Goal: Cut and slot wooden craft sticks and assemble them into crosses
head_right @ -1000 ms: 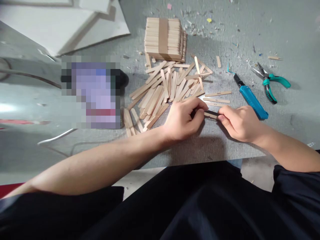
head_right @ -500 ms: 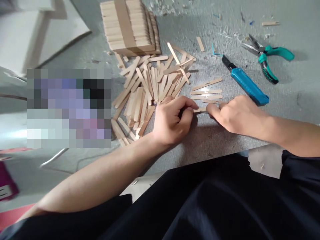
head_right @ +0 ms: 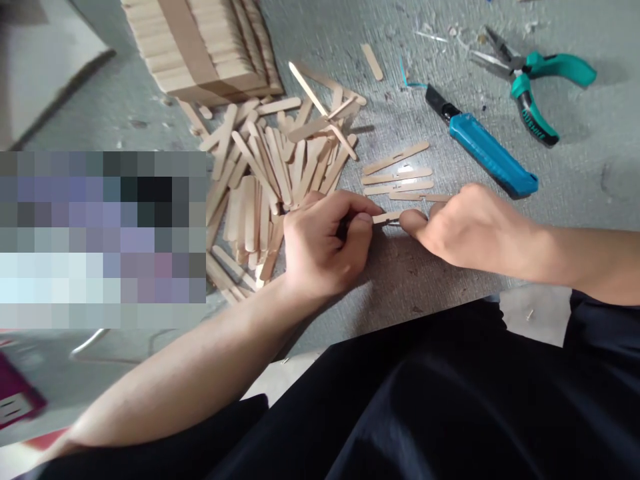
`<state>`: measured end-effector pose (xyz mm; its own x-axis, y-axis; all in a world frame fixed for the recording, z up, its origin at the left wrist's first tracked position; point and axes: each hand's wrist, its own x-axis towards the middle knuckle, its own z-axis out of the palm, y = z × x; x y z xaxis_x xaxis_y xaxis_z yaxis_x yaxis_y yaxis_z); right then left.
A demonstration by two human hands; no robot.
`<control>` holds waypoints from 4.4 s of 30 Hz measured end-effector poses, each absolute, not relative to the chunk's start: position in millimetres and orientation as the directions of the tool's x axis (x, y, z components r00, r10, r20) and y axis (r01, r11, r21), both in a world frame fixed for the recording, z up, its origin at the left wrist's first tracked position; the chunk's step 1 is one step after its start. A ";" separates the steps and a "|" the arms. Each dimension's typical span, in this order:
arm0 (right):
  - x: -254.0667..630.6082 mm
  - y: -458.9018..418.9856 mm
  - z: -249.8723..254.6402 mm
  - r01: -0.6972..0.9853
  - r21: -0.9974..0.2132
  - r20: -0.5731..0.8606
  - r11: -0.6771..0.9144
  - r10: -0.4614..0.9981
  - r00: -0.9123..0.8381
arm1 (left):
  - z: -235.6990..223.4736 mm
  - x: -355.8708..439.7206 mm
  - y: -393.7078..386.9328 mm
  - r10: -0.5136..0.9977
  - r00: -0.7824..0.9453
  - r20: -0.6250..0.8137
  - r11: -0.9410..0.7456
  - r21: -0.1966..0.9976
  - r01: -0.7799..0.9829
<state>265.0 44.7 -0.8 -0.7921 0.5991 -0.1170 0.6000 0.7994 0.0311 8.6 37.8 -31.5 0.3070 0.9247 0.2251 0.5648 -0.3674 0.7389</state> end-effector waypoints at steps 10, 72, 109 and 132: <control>274.0 71.6 0.0 0.612 -0.215 -0.099 0.761 0.606 -0.789 | -30.4 7.8 37.0 0.924 0.338 0.179 -0.363 0.687 0.629; 267.0 60.3 7.1 0.545 0.032 -0.168 0.838 0.542 -0.824 | -23.5 8.1 32.1 0.945 0.311 0.098 -0.306 0.596 0.743; 270.9 59.3 12.1 0.621 -0.079 -0.241 0.780 0.589 -0.771 | -21.2 3.7 39.1 0.928 0.372 0.003 -0.313 0.549 0.775; 270.0 59.3 15.9 0.674 -0.161 -0.278 0.721 0.622 -0.732 | -20.2 3.5 39.2 0.929 0.370 0.008 -0.313 0.552 0.773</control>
